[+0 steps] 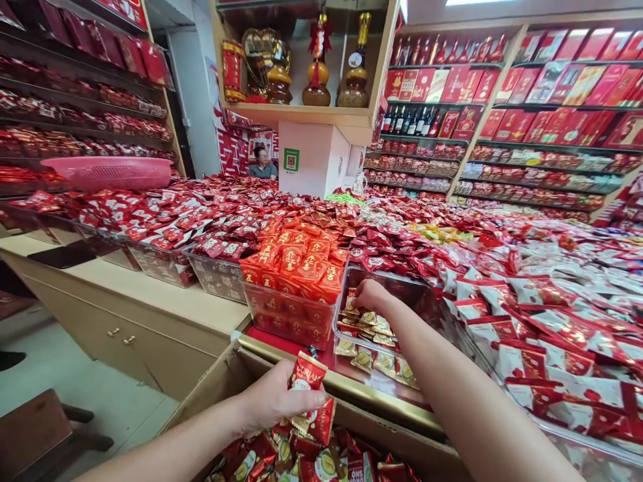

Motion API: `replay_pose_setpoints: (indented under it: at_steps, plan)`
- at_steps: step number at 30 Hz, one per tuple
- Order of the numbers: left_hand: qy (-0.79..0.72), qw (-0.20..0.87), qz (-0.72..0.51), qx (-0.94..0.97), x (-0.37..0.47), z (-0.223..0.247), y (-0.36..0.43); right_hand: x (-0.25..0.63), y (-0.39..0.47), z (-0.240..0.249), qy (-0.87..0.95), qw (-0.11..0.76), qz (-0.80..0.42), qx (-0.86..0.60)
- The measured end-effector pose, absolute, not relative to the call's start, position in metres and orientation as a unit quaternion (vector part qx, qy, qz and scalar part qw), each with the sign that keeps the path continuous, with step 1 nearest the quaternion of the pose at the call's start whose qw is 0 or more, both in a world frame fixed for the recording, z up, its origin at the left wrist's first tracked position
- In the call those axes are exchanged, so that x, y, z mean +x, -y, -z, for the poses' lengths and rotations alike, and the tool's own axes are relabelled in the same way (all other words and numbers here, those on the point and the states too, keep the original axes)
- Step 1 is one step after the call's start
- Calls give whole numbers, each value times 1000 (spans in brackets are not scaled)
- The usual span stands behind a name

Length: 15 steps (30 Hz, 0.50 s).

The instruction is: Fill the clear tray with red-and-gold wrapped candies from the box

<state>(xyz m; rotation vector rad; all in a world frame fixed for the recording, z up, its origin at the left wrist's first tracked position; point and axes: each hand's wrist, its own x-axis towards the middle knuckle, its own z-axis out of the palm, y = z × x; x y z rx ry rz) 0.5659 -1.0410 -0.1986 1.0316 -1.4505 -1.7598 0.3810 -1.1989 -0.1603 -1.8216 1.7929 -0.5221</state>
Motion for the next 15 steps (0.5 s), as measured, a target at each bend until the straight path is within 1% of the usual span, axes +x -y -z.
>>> replay_pose_setpoints:
  at_steps: [3, 7, 11, 15]
  plan:
    - [542, 307, 681, 385, 565, 195, 1041, 382, 1202, 165, -665, 202, 128, -708]
    - [556, 300, 678, 377, 566, 195, 1043, 381, 1202, 164, -653, 114, 80, -745]
    - [559, 291, 677, 380, 567, 197, 1044, 379, 1202, 164, -646, 67, 50, -759]
    - [572, 287, 673, 370, 567, 198, 1045, 379, 1201, 164, -635, 42, 35, -771]
